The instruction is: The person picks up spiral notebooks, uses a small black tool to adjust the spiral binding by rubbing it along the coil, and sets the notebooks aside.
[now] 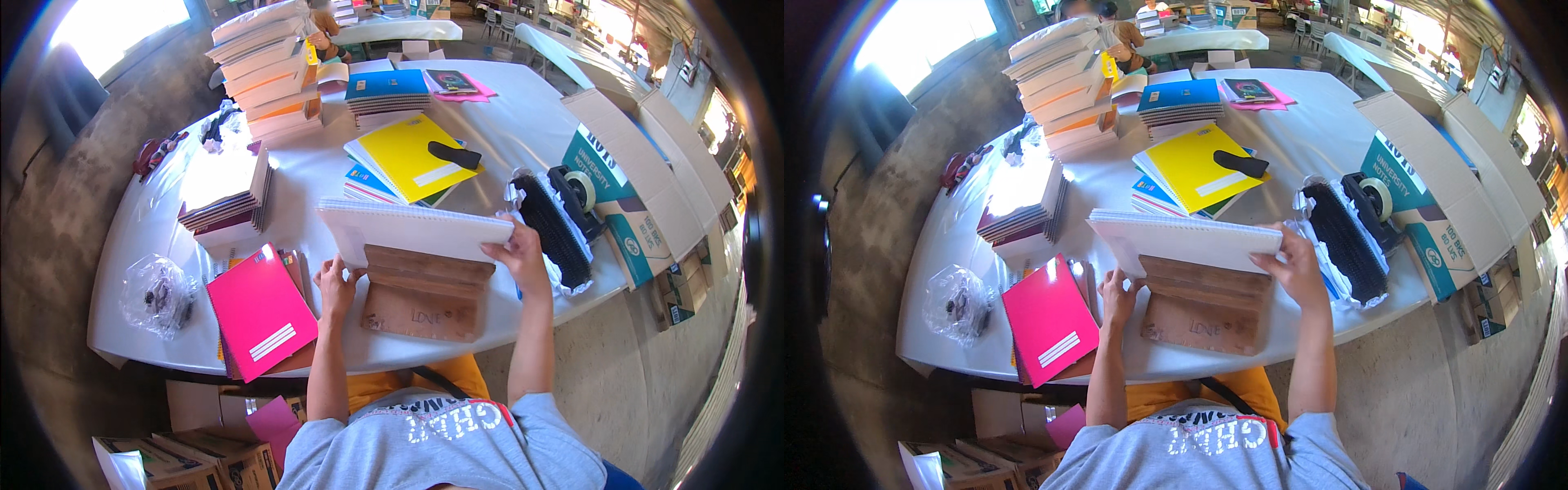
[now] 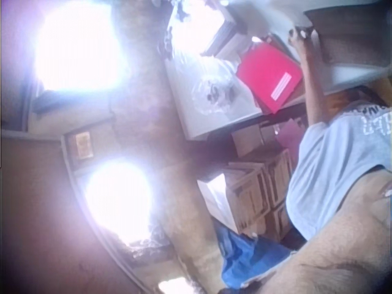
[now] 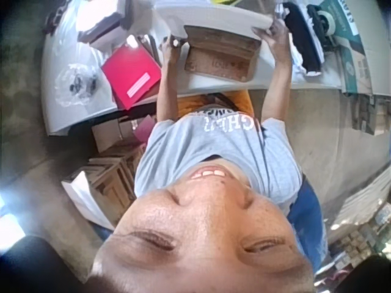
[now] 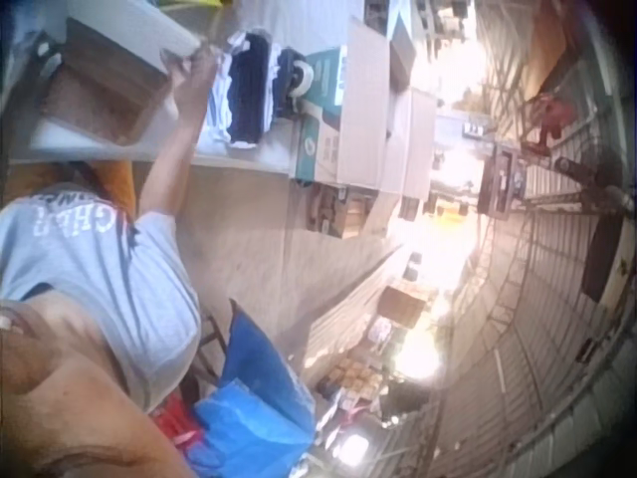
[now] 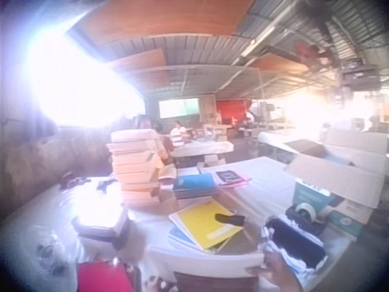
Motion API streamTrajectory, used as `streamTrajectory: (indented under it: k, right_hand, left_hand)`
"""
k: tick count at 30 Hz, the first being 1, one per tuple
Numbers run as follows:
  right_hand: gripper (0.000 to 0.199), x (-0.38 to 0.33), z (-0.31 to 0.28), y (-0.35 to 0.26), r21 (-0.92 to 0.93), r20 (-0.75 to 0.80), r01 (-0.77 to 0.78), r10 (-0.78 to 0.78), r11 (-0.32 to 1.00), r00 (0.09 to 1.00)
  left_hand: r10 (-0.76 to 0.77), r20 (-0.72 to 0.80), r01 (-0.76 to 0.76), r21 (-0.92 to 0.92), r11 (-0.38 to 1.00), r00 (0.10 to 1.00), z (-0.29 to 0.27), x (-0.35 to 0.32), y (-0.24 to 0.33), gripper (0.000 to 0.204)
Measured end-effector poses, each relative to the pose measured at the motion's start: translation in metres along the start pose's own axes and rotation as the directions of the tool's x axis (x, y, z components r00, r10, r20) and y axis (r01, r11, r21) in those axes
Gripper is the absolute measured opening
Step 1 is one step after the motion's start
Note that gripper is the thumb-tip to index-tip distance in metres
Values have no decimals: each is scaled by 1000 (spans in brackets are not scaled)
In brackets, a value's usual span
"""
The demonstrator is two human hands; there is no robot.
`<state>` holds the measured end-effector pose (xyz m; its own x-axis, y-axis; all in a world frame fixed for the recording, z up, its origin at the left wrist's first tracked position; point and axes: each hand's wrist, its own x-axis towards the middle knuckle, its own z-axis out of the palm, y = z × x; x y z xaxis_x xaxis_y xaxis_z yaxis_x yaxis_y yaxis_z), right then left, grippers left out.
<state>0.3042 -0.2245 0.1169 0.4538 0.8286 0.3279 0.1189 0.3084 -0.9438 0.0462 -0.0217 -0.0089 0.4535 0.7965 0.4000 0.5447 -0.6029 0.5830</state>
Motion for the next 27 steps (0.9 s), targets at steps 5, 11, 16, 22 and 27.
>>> streamTrajectory:
  k: [5,11,16,22,27]
  right_hand:
    - [67,-22,15,-7,-33,-53,97,-99,995,994]
    - [65,-10,45,-45,-319,-66,239,-272,917,960]
    - [39,-18,50,-39,-669,-73,233,-374,706,925]
    - [107,-16,47,-8,127,-255,255,-216,959,943]
    - [107,-15,56,-3,107,-318,134,-94,985,943]
  left_hand:
    - [-64,68,70,-78,995,996,-2,-2,0,38]
    - [-117,3,64,-850,523,993,-54,27,42,63]
    - [-220,-33,74,-884,462,975,-73,74,104,50]
    - [-253,-57,73,-877,474,966,-58,77,85,48]
    - [-192,28,109,-897,428,981,-42,66,49,55]
